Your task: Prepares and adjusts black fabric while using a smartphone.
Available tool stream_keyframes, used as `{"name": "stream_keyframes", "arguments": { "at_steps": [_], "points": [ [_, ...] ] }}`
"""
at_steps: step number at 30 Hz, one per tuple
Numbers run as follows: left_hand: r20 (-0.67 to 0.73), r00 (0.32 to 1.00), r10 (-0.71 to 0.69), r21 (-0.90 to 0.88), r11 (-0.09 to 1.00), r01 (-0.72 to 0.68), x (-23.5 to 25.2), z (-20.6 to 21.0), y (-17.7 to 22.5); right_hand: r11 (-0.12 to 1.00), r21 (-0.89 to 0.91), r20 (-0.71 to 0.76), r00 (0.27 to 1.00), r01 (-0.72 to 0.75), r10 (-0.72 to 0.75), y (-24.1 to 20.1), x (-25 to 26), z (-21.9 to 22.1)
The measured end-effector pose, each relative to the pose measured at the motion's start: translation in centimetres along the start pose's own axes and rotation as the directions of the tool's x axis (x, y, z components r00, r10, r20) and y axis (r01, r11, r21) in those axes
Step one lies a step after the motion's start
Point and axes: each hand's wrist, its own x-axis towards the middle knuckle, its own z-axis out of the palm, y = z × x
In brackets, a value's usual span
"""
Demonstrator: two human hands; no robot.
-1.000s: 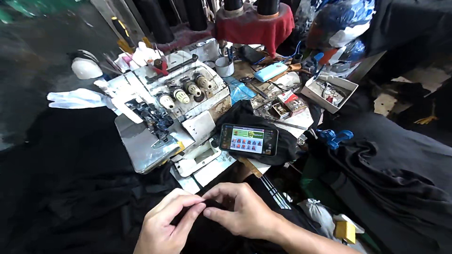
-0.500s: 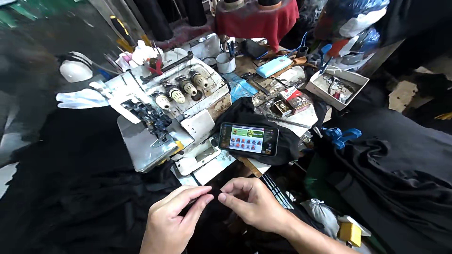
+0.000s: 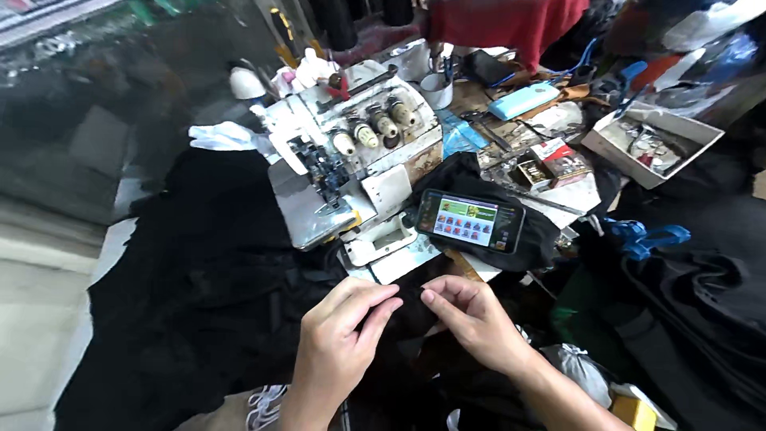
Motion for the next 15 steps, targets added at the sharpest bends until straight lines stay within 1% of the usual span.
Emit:
{"name": "stream_keyframes", "arguments": {
  "at_steps": [3, 6, 9, 11, 15],
  "points": [
    [0.011, 1.000, -0.024, -0.016, 1.000, 0.024, -0.1, -0.2, -0.1, 0.999, 0.018, -0.002, 0.999, -0.037, 0.037, 0.2, -0.1, 0.0],
    [0.073, 0.997, -0.021, -0.096, 0.995, 0.028, -0.1, -0.4, -0.2, 0.999, 0.015, 0.006, 0.999, -0.052, 0.052, 0.1, -0.1, 0.0],
    [0.161, 0.987, 0.014, -0.229, 0.973, 0.023, 0.3, -1.5, 0.5, 1.000, -0.014, 0.015, 1.000, -0.024, 0.024, 0.0, -0.2, 0.2],
    [0.181, 0.983, 0.023, -0.280, 0.960, 0.029, 0.6, -1.4, 0.8, 0.999, -0.043, 0.028, 1.000, 0.013, -0.011, -0.1, -0.3, 0.3],
    [0.172, 0.985, -0.031, -0.227, 0.971, 0.071, 0.9, 1.2, -0.6, 0.993, -0.085, 0.038, 0.996, 0.080, -0.077, -0.2, -0.3, 0.3]
  ]
}}
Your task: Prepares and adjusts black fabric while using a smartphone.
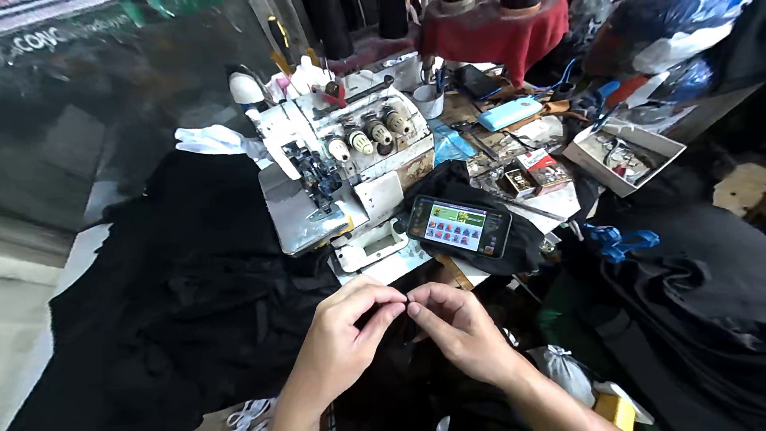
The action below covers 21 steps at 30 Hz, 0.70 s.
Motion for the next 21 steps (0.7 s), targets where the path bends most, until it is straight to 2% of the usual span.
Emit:
{"name": "stream_keyframes", "arguments": {
  "at_steps": [14, 17, 19, 21],
  "points": [
    [0.018, 0.993, -0.117, -0.132, 0.984, 0.118, 0.2, 1.2, -1.8, 0.992, -0.094, -0.013, 0.996, 0.082, -0.083, 1.2, 0.5, -0.5],
    [0.110, 0.979, -0.170, -0.103, 0.978, 0.181, 0.2, 1.1, -2.1, 0.987, -0.128, -0.008, 0.995, 0.098, -0.100, 1.1, 0.5, -0.6],
    [0.146, 0.976, -0.159, -0.093, 0.980, 0.174, 0.1, 1.0, -2.2, 0.986, -0.128, -0.002, 0.994, 0.104, -0.105, 0.9, 0.4, -0.7],
    [0.092, 0.988, -0.122, -0.080, 0.988, 0.129, 0.1, 1.0, -2.1, 0.987, -0.118, -0.004, 0.994, 0.109, -0.110, 0.5, 0.4, -0.5]
  ]
}}
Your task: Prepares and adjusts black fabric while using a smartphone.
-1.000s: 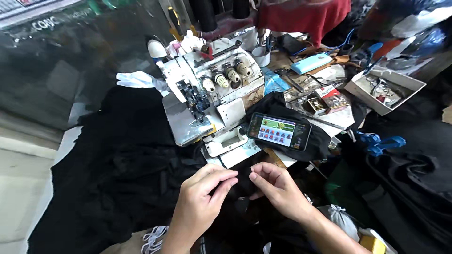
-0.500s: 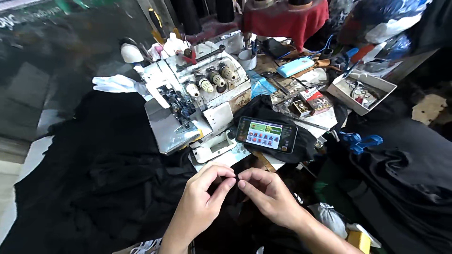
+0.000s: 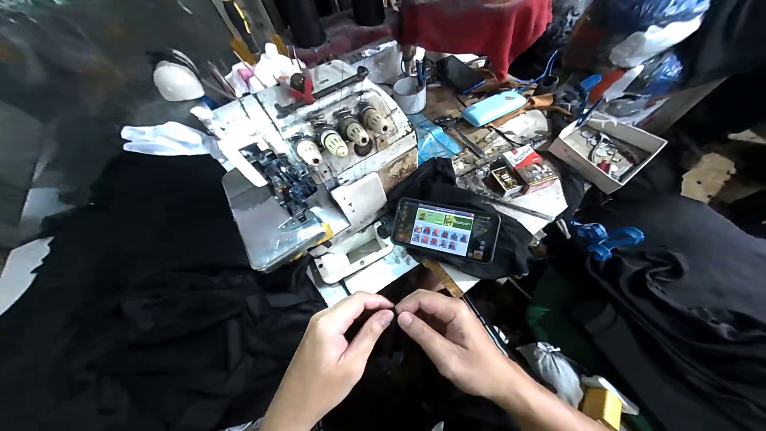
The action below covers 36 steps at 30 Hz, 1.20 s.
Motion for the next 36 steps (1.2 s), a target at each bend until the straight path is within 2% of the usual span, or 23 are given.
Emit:
{"name": "stream_keyframes", "arguments": {
  "at_steps": [4, 9, 14, 20, 24, 28, 32, 36],
  "points": [
    [-0.149, 0.987, 0.056, 0.118, 0.992, -0.038, 0.0, 0.3, 0.2, 0.998, -0.037, -0.021, 0.999, -0.043, 0.042, 0.2, 0.3, 1.0],
    [-0.192, 0.978, 0.083, 0.229, 0.973, -0.038, -0.2, -0.3, 0.2, 0.985, -0.127, -0.008, 0.994, -0.113, 0.113, 1.0, 0.4, 1.1],
    [-0.181, 0.983, 0.034, 0.196, 0.981, 0.002, -0.2, -0.2, -0.1, 0.987, -0.114, 0.030, 0.992, -0.116, 0.120, 1.2, 0.3, 0.4],
    [-0.217, 0.975, 0.054, 0.203, 0.979, -0.009, 0.6, 0.1, -0.1, 0.995, -0.033, 0.040, 0.995, -0.093, 0.095, 1.2, 0.8, 0.1],
    [-0.210, 0.973, 0.100, 0.242, 0.969, -0.047, 0.7, 0.0, 0.1, 0.995, -0.075, -0.001, 0.998, -0.064, 0.064, 1.5, 2.0, 0.8],
    [-0.227, 0.969, 0.099, 0.257, 0.966, -0.038, 0.4, -0.7, -0.1, 0.993, -0.102, 0.043, 0.997, -0.062, 0.067, 1.3, 2.1, 0.5],
    [-0.250, 0.966, 0.060, 0.198, 0.980, -0.010, 0.4, -0.7, -0.8, 0.990, -0.118, 0.076, 0.993, -0.082, 0.091, 1.8, 1.6, 0.0],
    [-0.273, 0.961, 0.046, 0.143, 0.990, -0.006, 0.7, -0.6, -0.9, 0.992, -0.045, 0.083, 0.990, -0.114, 0.117, 1.5, 1.4, -0.1]
  ]
}}
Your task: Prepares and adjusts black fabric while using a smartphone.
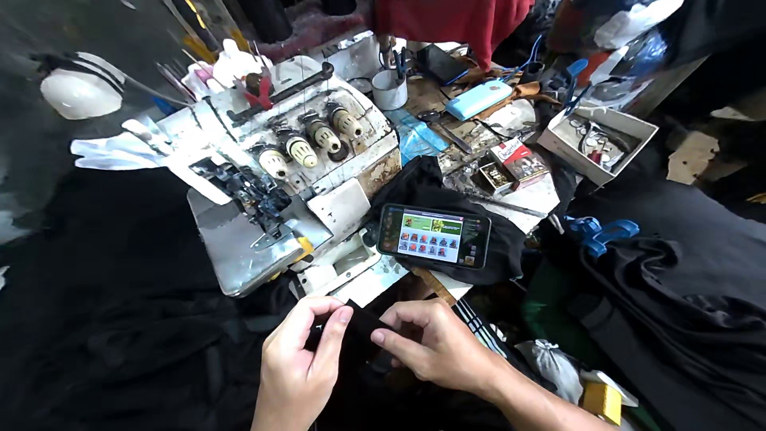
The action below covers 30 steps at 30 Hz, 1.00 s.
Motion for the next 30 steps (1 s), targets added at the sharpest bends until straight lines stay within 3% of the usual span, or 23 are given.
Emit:
{"name": "stream_keyframes", "arguments": {
  "at_steps": [30],
  "points": [
    [-0.034, 0.998, -0.053, -0.098, 0.994, 0.050, -0.7, -0.7, -0.5, 1.000, 0.028, 0.026, 1.000, 0.007, -0.007, -0.9, 0.4, 0.5]
  ]
}}
